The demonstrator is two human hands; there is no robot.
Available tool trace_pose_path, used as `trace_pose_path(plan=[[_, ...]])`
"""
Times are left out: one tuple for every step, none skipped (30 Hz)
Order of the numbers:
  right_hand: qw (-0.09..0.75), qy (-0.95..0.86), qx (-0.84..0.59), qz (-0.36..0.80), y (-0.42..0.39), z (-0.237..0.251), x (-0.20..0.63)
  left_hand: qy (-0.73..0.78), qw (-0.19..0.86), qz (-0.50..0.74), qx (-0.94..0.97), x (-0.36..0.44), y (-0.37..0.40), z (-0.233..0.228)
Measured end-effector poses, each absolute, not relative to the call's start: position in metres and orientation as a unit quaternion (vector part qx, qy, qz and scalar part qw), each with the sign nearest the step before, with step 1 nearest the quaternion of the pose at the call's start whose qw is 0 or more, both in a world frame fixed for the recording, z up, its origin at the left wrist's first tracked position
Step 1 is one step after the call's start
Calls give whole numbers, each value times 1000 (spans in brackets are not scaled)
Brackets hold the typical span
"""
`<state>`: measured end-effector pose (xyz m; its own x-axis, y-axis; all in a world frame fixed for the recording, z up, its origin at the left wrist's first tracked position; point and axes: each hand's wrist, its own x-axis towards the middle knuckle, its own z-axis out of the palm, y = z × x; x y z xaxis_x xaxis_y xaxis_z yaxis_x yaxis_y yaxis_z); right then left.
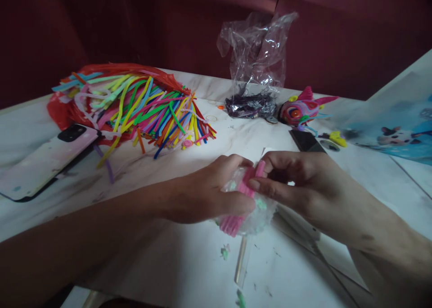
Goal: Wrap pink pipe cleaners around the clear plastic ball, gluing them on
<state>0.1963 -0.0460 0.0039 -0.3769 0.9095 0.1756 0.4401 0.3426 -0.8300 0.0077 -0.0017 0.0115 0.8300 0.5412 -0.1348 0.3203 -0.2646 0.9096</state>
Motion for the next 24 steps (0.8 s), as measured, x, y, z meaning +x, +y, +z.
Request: trace_pose_path(plan=[[333,-749,-449,355,-46,4,196,274,528,111,796,8,-2,10],[334,-749,-447,356,-45,3,197,274,512,121,805,9,-3,8],[335,-749,-447,356,-45,3,197,274,499,130,812,10,-4,7],[335,-749,-447,356,-45,3,197,273,490,136,817,11,-4,5],[335,-748,-447,357,-44,2,197,271,486,138,819,12,-4,4],[337,-747,-446,359,-44,2,197,269,486,139,820,12,-4,3],[337,-746,-445,363,-44,2,197,265,488,141,820,12,-4,3],[338,-744,-445,367,-44,3,197,261,491,139,820,13,-4,3],[339,-742,-445,369,-44,3,197,260,492,142,818,13,-4,3],[339,-740,-445,373,-44,3,197,261,494,144,817,13,-4,3],[339,-738,-446,375,-44,4,197,264,495,145,815,13,-4,2],[338,-737,-448,378,-44,4,197,266,497,144,813,13,-4,2],[337,-734,-449,382,-45,4,197,269,499,144,811,13,-4,1],[337,-732,-448,387,-45,4,197,270,499,147,810,13,-4,0],[337,-731,-446,391,-45,4,197,270,497,149,811,13,-5,-1],[340,-729,-445,394,-46,4,197,272,494,149,812,12,-5,-1],[343,-726,-444,398,-46,3,196,276,489,152,813,12,-6,-2],[348,-723,-442,401,-46,3,195,279,485,153,814,12,-6,-2],[354,-719,-441,404,-46,2,195,283,481,154,816,12,-7,-2],[360,-716,-440,406,-46,2,194,284,479,152,817,11,-7,-1],[366,-713,-438,408,-46,3,194,284,479,151,817,11,-8,0],[371,-710,-436,410,-46,4,194,281,480,150,817,11,-8,0],[376,-710,-431,411,-47,5,194,278,482,150,817,10,-8,1],[381,-712,-428,407,-48,7,194,277,483,152,817,10,-8,1]])
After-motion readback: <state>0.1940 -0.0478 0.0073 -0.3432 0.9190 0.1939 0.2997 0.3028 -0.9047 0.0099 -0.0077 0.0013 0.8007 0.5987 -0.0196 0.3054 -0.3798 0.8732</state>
